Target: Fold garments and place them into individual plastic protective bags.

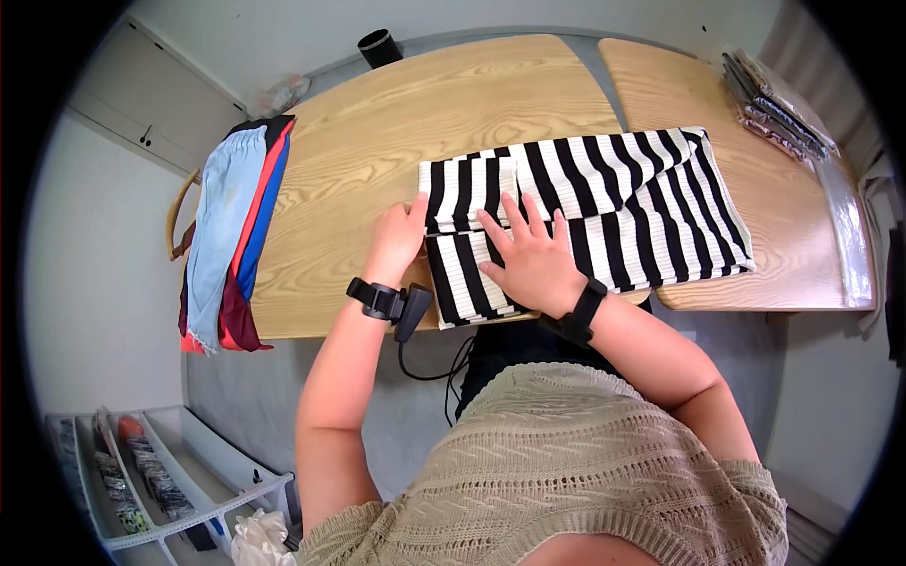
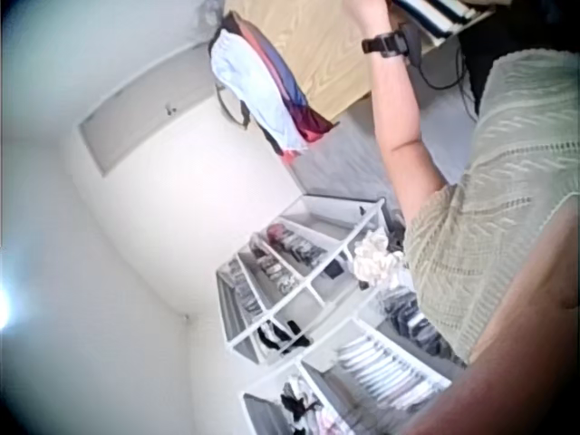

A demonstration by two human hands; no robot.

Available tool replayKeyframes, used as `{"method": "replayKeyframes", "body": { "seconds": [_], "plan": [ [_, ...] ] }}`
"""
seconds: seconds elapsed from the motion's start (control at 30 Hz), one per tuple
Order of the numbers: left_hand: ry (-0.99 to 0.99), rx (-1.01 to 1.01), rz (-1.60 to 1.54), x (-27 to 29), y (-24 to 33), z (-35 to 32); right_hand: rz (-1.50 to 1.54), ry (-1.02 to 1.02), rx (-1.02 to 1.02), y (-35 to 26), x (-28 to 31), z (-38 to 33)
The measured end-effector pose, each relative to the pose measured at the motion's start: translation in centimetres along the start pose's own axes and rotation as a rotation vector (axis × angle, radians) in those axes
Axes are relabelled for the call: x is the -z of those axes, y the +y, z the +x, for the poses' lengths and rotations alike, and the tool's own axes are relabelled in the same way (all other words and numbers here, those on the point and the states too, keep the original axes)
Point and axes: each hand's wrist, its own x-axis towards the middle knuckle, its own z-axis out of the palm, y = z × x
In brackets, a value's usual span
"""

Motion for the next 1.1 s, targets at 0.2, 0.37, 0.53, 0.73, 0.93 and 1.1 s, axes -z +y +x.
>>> {"method": "replayKeyframes", "body": {
  "seconds": [0.2,0.37,0.53,0.73,0.93,1.1],
  "plan": [
    [-0.245,0.243,-0.375,-0.3,2.3,-0.3,0.020,-0.006,-0.019,0.5,-0.1,0.1],
    [-0.344,0.264,-0.596,0.3,2.3,-1.1,0.071,0.004,-0.001,0.6,-0.1,-0.2],
    [-0.090,0.087,-0.471,-2.6,0.1,-1.8,0.080,0.007,0.002,0.2,-0.1,-0.3],
    [0.044,0.034,-0.674,-3.1,1.8,-3.8,0.029,0.139,0.015,0.3,-0.8,-1.1],
    [0.073,0.059,-0.831,-1.2,2.7,-7.8,0.150,0.220,0.007,2.3,2.9,-3.1],
    [0.116,0.034,-0.798,-0.6,3.9,-9.1,-0.045,0.241,-0.046,5.2,1.0,-4.5]
  ]
}}
